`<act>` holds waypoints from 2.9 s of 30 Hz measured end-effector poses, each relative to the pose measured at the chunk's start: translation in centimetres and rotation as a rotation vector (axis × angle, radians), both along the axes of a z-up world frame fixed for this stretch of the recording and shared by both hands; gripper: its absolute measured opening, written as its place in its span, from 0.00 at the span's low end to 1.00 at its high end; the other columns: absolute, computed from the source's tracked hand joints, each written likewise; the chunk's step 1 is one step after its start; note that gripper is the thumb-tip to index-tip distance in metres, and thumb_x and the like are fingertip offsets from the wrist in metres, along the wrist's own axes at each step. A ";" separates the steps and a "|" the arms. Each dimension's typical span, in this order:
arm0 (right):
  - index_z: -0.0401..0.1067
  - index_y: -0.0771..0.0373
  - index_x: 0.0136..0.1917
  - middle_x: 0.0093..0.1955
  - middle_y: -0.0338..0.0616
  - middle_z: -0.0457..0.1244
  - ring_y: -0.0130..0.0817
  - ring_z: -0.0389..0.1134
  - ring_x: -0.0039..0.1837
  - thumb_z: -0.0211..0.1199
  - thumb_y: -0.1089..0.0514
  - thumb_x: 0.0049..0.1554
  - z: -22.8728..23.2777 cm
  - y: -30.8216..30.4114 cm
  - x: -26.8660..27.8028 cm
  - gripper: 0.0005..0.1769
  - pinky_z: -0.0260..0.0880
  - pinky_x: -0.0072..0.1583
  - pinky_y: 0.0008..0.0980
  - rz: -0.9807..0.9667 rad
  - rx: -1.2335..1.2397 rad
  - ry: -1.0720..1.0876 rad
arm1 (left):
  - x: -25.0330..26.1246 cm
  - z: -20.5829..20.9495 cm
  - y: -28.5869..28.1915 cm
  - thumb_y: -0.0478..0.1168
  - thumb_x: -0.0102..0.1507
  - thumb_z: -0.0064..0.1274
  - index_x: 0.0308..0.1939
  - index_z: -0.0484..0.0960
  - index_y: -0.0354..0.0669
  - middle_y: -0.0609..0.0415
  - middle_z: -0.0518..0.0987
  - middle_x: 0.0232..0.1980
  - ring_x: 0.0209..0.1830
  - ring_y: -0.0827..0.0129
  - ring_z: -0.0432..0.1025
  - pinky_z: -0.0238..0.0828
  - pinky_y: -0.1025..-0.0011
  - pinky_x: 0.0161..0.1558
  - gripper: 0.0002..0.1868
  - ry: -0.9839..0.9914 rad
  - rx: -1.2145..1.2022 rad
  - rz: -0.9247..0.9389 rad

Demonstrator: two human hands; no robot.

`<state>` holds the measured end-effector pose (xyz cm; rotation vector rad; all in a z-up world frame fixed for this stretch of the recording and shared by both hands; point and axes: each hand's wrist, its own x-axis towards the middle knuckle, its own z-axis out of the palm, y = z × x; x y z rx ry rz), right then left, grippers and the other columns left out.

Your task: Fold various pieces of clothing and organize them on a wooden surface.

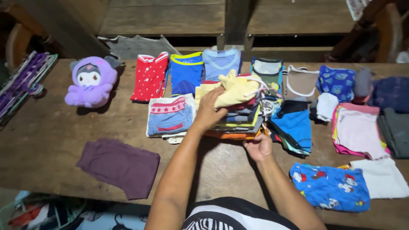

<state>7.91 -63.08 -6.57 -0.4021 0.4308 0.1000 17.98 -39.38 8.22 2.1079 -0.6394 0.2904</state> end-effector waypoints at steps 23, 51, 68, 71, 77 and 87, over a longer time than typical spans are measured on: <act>0.64 0.53 0.77 0.75 0.38 0.61 0.42 0.62 0.74 0.52 0.38 0.67 7.3 4.8 2.1 0.31 0.59 0.75 0.51 0.004 0.194 -0.339 | -5.3 -0.1 3.8 0.41 0.51 0.64 0.67 0.71 0.43 0.39 0.68 0.70 0.74 0.43 0.61 0.56 0.54 0.73 0.40 -0.020 -0.037 0.070; 0.48 0.57 0.84 0.83 0.48 0.48 0.51 0.51 0.81 0.42 0.32 0.67 12.4 -1.7 -26.0 0.41 0.49 0.79 0.54 -0.377 0.155 -0.546 | -26.2 11.3 -4.5 0.71 0.57 0.62 0.74 0.72 0.60 0.46 0.66 0.75 0.82 0.42 0.51 0.36 0.27 0.76 0.45 -0.540 0.030 -0.484; 0.39 0.55 0.87 0.89 0.45 0.39 0.45 0.41 0.86 0.33 0.28 0.67 16.3 -21.7 -38.4 0.45 0.40 0.82 0.50 -0.573 -0.321 -0.607 | -35.2 9.2 -27.8 0.66 0.57 0.57 0.78 0.64 0.64 0.50 0.61 0.81 0.86 0.44 0.46 0.28 0.24 0.77 0.47 -0.561 -0.013 -0.683; 0.42 0.57 0.88 0.89 0.48 0.41 0.50 0.43 0.87 0.33 0.31 0.70 17.2 -28.7 -39.0 0.43 0.40 0.83 0.54 -0.532 -0.016 -0.857 | -36.3 9.6 -34.6 0.64 0.55 0.58 0.79 0.62 0.63 0.50 0.59 0.82 0.87 0.43 0.44 0.24 0.22 0.75 0.48 -0.555 0.002 -0.679; 0.49 0.54 0.86 0.88 0.42 0.46 0.44 0.46 0.87 0.39 0.35 0.70 17.1 -40.9 -37.2 0.38 0.40 0.86 0.50 -0.566 -0.203 -0.758 | -36.1 12.0 -46.2 0.55 0.48 0.62 0.79 0.57 0.61 0.51 0.58 0.82 0.86 0.43 0.42 0.23 0.19 0.74 0.56 -0.498 0.041 -0.569; 0.63 0.57 0.77 0.79 0.43 0.59 0.45 0.58 0.80 0.44 0.36 0.67 17.4 -50.9 -27.7 0.34 0.52 0.82 0.50 -0.553 -0.145 -0.623 | -24.9 11.8 -60.5 0.38 0.50 0.56 0.79 0.49 0.61 0.54 0.65 0.78 0.82 0.42 0.45 0.23 0.15 0.67 0.54 -0.286 0.130 -0.513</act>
